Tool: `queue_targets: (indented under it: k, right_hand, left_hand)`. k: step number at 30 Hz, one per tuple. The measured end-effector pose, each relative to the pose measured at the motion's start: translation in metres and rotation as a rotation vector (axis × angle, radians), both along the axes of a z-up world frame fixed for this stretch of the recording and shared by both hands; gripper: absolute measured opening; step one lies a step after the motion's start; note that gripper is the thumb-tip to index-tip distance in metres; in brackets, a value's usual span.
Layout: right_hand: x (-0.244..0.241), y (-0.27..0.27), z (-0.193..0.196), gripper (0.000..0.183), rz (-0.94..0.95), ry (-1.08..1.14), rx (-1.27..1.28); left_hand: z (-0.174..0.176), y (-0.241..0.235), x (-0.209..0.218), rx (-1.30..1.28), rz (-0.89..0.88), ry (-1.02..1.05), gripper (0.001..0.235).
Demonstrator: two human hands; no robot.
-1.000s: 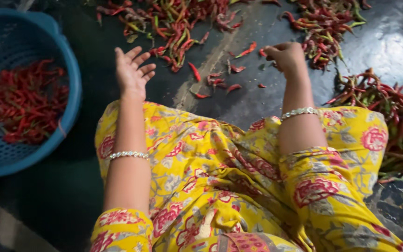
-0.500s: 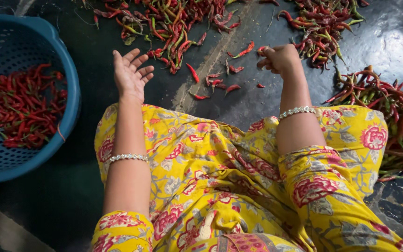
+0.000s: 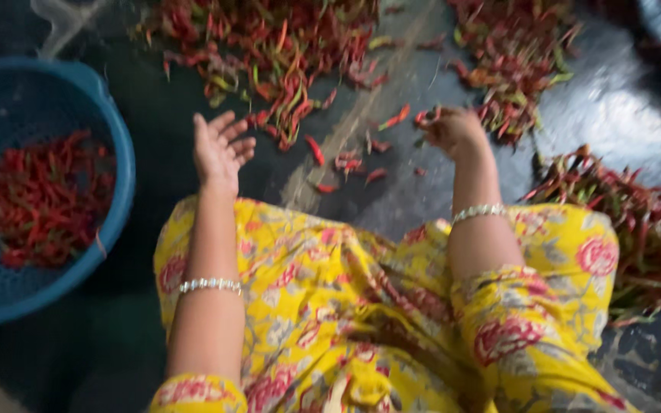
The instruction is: The person sits on the floor and sorts through a large pile of red and green chilies by hand, placing selected items into a blue colander.
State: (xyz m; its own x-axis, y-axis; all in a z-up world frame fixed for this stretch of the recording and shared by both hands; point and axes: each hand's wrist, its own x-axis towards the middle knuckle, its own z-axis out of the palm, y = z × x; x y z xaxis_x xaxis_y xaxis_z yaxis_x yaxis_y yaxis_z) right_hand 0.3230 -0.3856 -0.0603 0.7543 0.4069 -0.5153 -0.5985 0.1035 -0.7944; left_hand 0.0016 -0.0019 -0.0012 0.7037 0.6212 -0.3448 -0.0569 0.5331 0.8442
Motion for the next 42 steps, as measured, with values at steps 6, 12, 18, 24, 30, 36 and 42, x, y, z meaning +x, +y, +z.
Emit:
queue_targets:
  k: [6,12,18,24,30,36,42]
  right_hand:
    - [0.041,-0.024,-0.017,0.026,-0.577,0.160,0.945]
    - [0.029,-0.031,-0.026,0.011,-0.359,0.035,0.250]
    - [-0.030,0.024,0.004,0.046,0.257,-0.904,-0.797]
    - [-0.096,0.082,0.049,0.042,0.838,-1.688,-0.913]
    - [-0.215,0.114,0.053,0.057,1.206,-1.654,-0.351]
    - [-0.240,0.147,0.020,0.059,1.033,-2.016,-0.440]
    - [-0.150,0.119,-0.009,0.051,0.980,-1.845,-0.864]
  left_hand:
    - [-0.001,-0.001,0.000,0.000,-0.007,0.009,0.078]
    - [-0.005,0.001,0.003,-0.015,-0.010,0.005,0.078]
    - [-0.012,-0.003,0.010,-0.045,0.002,0.027,0.075]
    - [-0.010,-0.007,0.014,-0.062,-0.022,0.009,0.074]
    - [-0.006,-0.009,0.018,-0.084,-0.025,-0.031,0.073]
    - [-0.007,-0.010,0.024,-0.121,-0.008,-0.051,0.073]
    - [-0.002,-0.013,0.022,-0.142,0.001,-0.093,0.074]
